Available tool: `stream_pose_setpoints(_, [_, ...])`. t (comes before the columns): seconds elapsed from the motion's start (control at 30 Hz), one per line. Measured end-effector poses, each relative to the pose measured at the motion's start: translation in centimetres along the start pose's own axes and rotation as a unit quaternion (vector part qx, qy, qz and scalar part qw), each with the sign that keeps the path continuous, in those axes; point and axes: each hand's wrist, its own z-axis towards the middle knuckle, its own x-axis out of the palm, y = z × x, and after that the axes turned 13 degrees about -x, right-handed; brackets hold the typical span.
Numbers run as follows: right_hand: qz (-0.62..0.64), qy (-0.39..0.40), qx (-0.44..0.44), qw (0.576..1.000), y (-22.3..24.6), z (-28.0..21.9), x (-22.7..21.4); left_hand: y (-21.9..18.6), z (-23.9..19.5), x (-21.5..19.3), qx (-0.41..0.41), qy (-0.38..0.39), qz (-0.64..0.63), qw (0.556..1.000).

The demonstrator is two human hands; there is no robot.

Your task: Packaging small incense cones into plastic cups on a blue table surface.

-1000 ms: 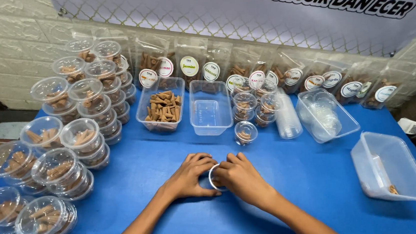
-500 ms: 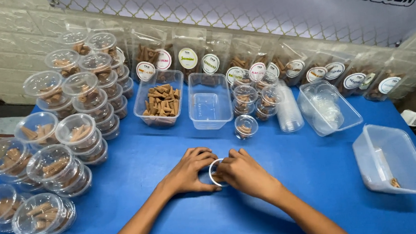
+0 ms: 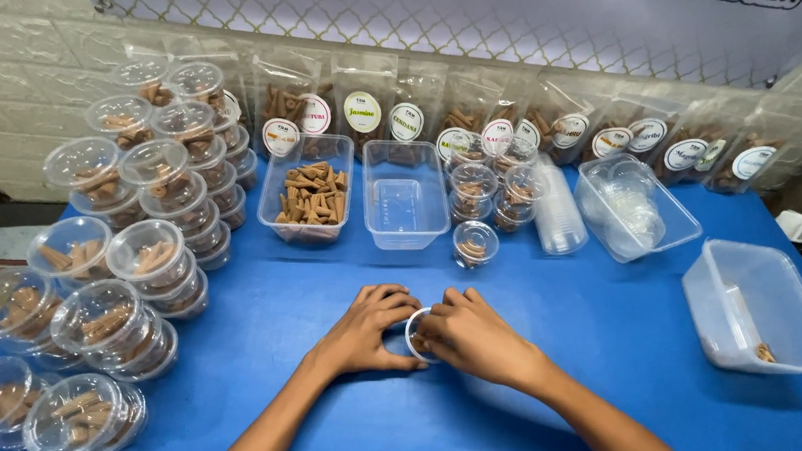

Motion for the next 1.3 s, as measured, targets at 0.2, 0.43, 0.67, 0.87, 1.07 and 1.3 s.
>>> stream_pose_setpoints(0.2, [0.082,-0.061,0.021,0.995,0.7,-0.2,-2.7,0.6,0.2,0.3,0.003,-0.005,-0.009,1.0])
stream_pose_setpoints(0.43, [-0.077,-0.089,-0.015,0.993,-2.5,0.1,3.7,0.5,0.1,0.4,-0.005,0.003,-0.006,1.0])
stream_pose_setpoints(0.67, [-0.213,-0.117,-0.075,0.967,-1.6,0.0,3.8,0.6,0.1,0.3,0.002,-0.007,-0.002,1.0])
stream_pose_setpoints(0.87, [-0.146,-0.128,-0.076,0.978,-0.6,0.2,2.4,0.2,0.1,0.1,0.0,-0.006,-0.002,1.0])
stream_pose_setpoints(1.07, [-0.119,-0.11,-0.038,0.986,-0.5,0.3,2.8,0.0,0.1,-0.1,-0.005,-0.001,-0.001,1.0])
stream_pose_setpoints(1.3, [-0.089,-0.115,-0.024,0.989,-1.1,0.4,3.6,0.1,0.1,0.0,0.002,-0.005,0.001,1.0])
